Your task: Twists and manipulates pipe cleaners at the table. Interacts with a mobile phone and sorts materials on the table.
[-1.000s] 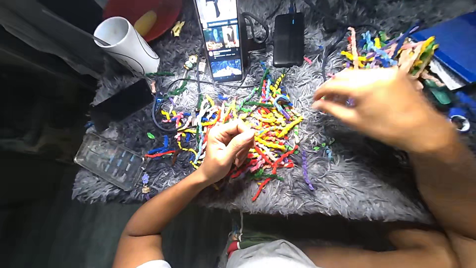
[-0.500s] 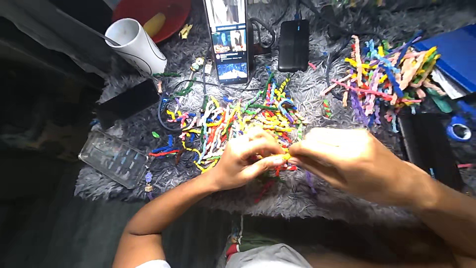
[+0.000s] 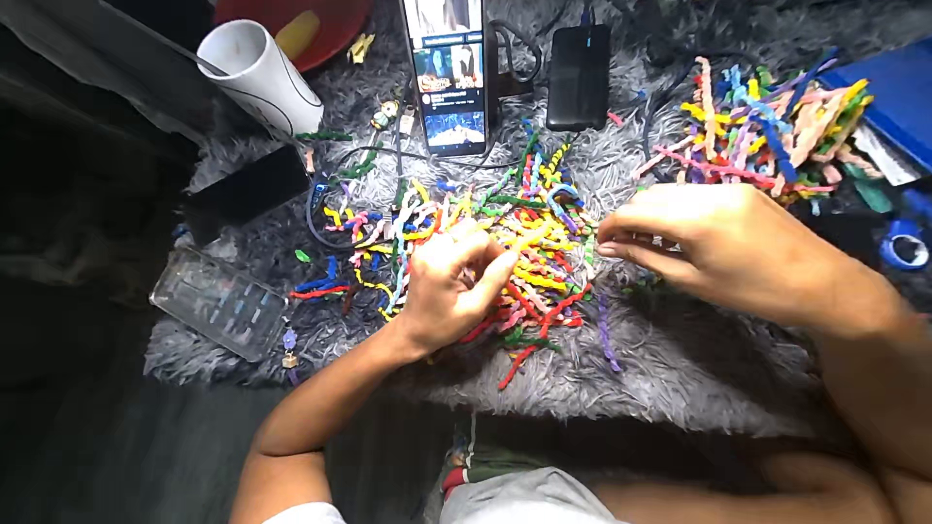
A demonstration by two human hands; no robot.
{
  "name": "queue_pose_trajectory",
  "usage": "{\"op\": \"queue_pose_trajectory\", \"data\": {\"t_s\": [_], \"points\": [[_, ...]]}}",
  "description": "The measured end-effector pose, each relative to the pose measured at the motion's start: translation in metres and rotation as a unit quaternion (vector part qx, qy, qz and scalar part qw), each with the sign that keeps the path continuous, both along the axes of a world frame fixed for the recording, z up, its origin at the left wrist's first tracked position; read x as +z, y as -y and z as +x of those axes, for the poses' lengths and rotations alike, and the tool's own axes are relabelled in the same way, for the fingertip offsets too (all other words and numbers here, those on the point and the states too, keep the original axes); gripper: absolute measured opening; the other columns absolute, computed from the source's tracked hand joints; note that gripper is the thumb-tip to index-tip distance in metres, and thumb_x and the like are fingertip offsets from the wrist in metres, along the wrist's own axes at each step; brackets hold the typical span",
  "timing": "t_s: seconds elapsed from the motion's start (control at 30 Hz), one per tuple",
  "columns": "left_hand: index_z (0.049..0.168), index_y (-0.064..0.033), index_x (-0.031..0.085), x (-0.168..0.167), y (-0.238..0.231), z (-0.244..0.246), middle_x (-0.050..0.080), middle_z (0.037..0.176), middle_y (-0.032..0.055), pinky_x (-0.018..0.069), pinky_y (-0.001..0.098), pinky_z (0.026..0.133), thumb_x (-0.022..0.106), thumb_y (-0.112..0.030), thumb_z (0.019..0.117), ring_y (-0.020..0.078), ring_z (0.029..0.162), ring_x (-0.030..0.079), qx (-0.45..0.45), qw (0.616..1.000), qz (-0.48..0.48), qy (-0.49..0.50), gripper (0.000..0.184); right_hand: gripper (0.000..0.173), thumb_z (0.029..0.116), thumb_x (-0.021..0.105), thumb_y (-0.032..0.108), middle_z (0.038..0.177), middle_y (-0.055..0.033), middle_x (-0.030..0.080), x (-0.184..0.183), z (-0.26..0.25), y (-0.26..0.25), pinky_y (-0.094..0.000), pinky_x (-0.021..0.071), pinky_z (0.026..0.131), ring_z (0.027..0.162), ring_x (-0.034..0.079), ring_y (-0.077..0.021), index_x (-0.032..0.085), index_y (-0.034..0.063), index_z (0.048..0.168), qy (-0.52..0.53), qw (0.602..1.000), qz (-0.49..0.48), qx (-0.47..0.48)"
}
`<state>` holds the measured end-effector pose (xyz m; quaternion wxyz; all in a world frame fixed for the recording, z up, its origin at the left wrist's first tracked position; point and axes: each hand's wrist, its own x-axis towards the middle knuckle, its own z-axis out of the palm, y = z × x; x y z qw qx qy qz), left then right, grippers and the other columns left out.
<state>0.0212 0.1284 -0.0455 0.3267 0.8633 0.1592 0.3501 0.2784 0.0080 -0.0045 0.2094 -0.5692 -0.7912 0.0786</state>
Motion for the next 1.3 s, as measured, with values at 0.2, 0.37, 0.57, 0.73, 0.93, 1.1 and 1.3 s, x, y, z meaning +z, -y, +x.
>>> {"op": "queue_pose_trajectory", "data": {"t_s": [0.2,0.37,0.57,0.73,0.93,1.1,1.3], "points": [[0.118,-0.0010,0.065,-0.002,-0.002,0.002,0.059,0.116,0.0155,0.0510,0.0326,0.074,0.066,-0.026,0.0935,0.0193,0.093,0.061,0.089,0.989,0.073,-0.098,0.035,0.013,0.0863,0.078,0.022,0.090,-0.0009,0.067,-0.025,0.003,-0.006,-0.0413,0.0553,0.061,0.074,0.067,-0.0185,0.077,0.0195,0.099,0.045,0.988,-0.132,0.064],[0.104,0.0017,0.069,-0.006,0.001,0.006,0.063,0.107,0.0146,0.0525,0.0270,0.089,0.067,-0.015,0.0927,0.0170,0.102,0.062,-0.013,0.996,0.082,-0.017,0.020,0.003,0.0881,0.073,0.015,0.084,-0.0026,0.063,-0.037,-0.007,-0.009,-0.0379,0.0521,0.056,0.072,0.065,-0.0191,0.075,0.0147,0.086,0.037,0.988,-0.109,0.100],[0.111,0.0022,0.069,-0.011,0.008,0.007,0.068,0.104,0.0141,0.0518,0.0266,0.091,0.060,-0.028,0.1025,0.0169,0.101,0.064,-0.139,0.980,0.140,-0.001,0.033,0.022,0.0964,0.056,0.024,0.079,0.0019,0.065,-0.005,-0.013,0.003,-0.0288,0.0490,0.054,0.065,0.062,-0.0106,0.075,0.0143,0.091,-0.020,0.996,0.024,0.083],[0.103,0.0004,0.070,-0.012,0.011,0.004,0.067,0.086,0.0097,0.0486,0.0221,0.071,0.053,-0.014,0.1058,0.0116,0.080,0.062,-0.152,0.975,0.156,0.046,0.022,0.024,0.1015,0.056,0.024,0.084,0.0045,0.066,0.009,-0.026,0.015,-0.0195,0.0468,0.058,0.070,0.060,-0.0029,0.077,0.0138,0.096,-0.074,0.992,0.053,0.083],[0.101,0.0007,0.072,-0.014,0.016,0.000,0.070,0.079,0.0090,0.0479,0.0227,0.065,0.060,-0.012,0.1027,0.0117,0.071,0.063,-0.148,0.963,0.197,0.107,0.017,0.038,0.1078,0.048,0.037,0.073,0.0071,0.058,0.008,-0.037,0.024,-0.0161,0.0366,0.051,0.060,0.050,0.0010,0.075,0.0139,0.094,-0.113,0.989,0.012,0.100],[0.101,0.0013,0.071,-0.016,0.016,-0.004,0.072,0.081,0.0102,0.0492,0.0246,0.067,0.062,-0.009,0.1012,0.0136,0.070,0.065,-0.120,0.951,0.266,0.106,0.014,0.042,0.1099,0.045,0.036,0.066,0.0080,0.055,0.001,-0.039,0.020,-0.0129,0.0359,0.052,0.059,0.049,0.0054,0.070,0.0107,0.087,-0.207,0.966,-0.073,0.140],[0.106,0.0015,0.069,-0.016,0.020,-0.006,0.072,0.082,0.0106,0.0509,0.0263,0.068,0.060,-0.008,0.1023,0.0157,0.070,0.065,-0.132,0.940,0.297,0.105,0.014,0.036,0.1025,0.055,0.022,0.056,0.0073,0.045,-0.004,-0.042,0.019,-0.0146,0.0267,0.045,0.050,0.039,0.0044,0.059,0.0104,0.068,-0.235,0.956,-0.081,0.154]]}}
